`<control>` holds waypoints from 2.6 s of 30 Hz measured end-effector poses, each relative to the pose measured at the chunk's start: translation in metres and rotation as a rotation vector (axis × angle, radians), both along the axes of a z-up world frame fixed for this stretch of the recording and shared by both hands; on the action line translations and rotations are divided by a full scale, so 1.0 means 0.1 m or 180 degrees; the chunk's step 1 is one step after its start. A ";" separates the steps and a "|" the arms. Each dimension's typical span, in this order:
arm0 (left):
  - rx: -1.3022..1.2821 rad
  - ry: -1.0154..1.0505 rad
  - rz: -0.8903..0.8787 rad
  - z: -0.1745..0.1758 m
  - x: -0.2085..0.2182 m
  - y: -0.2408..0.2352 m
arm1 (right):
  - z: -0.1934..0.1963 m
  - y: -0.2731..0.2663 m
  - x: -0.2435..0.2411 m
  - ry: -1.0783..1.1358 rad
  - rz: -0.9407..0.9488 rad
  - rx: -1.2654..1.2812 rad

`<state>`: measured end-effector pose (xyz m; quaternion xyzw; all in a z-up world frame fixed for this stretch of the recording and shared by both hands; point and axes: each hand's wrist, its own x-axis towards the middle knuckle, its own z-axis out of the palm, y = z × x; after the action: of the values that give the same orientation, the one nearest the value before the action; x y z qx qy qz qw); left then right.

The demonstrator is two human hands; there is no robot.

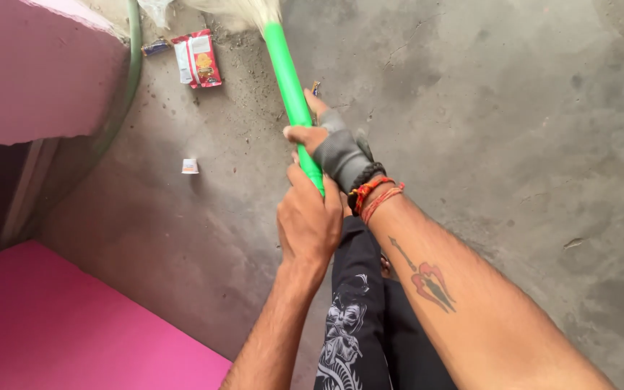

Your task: The person is sweeping a concrete floor with a broom to gather litter and debris.

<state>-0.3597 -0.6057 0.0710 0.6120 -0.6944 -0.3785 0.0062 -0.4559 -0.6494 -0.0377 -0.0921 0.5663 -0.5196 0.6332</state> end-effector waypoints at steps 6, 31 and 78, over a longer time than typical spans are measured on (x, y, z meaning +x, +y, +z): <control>0.0066 0.0412 -0.0424 0.02 0.09 -0.02 | 0.24 0.43 -0.13 0.2098 -0.0177 -0.2139; 0.0050 -0.0097 0.0036 -0.37 -1.08 -1.24 | -0.41 -1.39 -1.09 0.0290 0.0425 0.0255; 0.1467 0.0787 -0.0983 -0.32 -4.42 -1.77 | 0.16 -0.95 -4.79 0.1339 -0.1064 0.0743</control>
<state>-0.8013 -0.7830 0.0395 0.4337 -0.6691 -0.5942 -0.1059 -0.9352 -0.7441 -0.0220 -0.0298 0.7484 -0.5174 0.4138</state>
